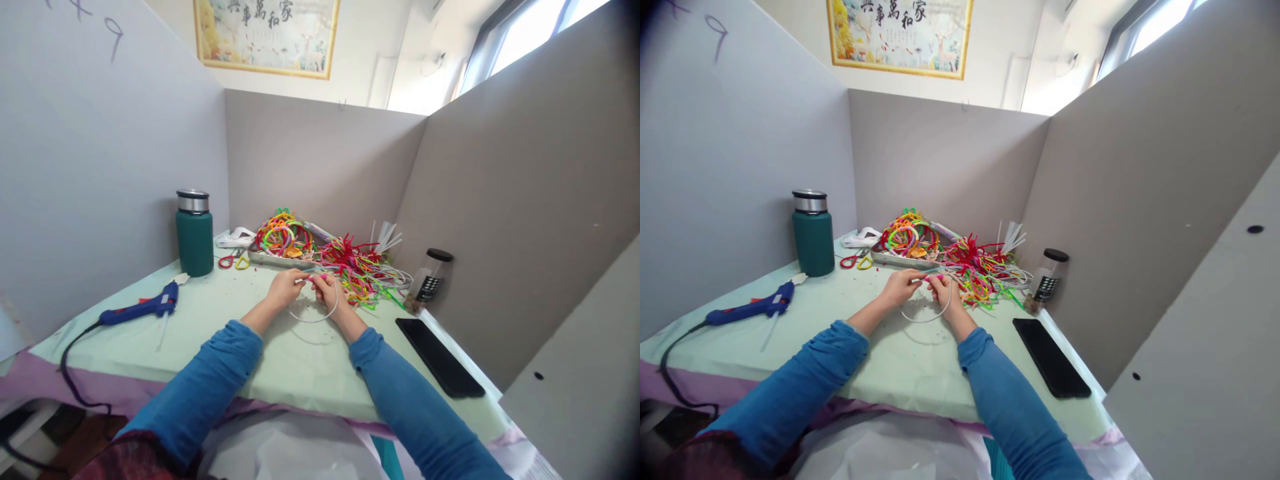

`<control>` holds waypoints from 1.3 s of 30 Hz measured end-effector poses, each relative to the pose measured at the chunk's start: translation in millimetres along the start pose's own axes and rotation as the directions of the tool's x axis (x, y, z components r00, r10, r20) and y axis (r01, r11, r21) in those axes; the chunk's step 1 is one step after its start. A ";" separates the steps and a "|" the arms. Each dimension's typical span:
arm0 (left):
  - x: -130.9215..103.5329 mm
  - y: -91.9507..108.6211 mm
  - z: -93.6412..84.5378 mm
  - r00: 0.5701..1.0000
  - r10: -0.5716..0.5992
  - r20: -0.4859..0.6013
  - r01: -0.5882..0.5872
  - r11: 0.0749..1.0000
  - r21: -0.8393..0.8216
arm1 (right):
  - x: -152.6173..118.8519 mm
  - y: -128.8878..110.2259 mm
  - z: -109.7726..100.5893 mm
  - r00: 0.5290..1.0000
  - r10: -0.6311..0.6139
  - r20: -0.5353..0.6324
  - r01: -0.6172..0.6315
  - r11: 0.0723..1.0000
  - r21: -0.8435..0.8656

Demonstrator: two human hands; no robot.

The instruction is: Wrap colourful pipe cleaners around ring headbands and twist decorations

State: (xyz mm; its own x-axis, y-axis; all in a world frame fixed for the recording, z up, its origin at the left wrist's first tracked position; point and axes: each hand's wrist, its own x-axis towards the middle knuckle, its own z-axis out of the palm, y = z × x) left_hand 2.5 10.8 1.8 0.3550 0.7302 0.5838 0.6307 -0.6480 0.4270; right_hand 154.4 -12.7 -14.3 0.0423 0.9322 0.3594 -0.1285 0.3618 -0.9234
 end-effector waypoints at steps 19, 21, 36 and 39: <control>4.9 2.9 -0.8 0.977 -0.146 0.157 0.182 0.953 -0.242 | -1.5 -3.1 -1.4 0.999 -0.033 -0.016 0.032 0.999 -0.040; 4.3 3.4 -0.5 0.979 -0.159 0.131 0.189 0.947 -0.261 | -1.2 -3.0 -1.5 0.999 -0.032 -0.019 0.032 0.999 -0.038; 1.5 10.2 -6.5 0.987 -0.158 -0.028 0.151 0.974 -0.169 | -5.7 -11.0 1.1 0.999 -0.049 -0.003 0.049 0.997 -0.057; 3.2 7.9 -6.0 0.986 -0.168 -0.022 0.161 0.970 -0.184 | -5.8 -11.9 1.6 0.999 -0.045 -0.003 0.044 0.997 -0.065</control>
State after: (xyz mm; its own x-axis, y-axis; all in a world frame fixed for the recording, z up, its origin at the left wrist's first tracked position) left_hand 4.5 6.7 11.2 0.2285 0.8237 0.5190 0.5420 -0.5505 0.6350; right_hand 154.0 -22.4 -5.1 0.0509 0.9152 0.3997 -0.0622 0.4024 -0.9134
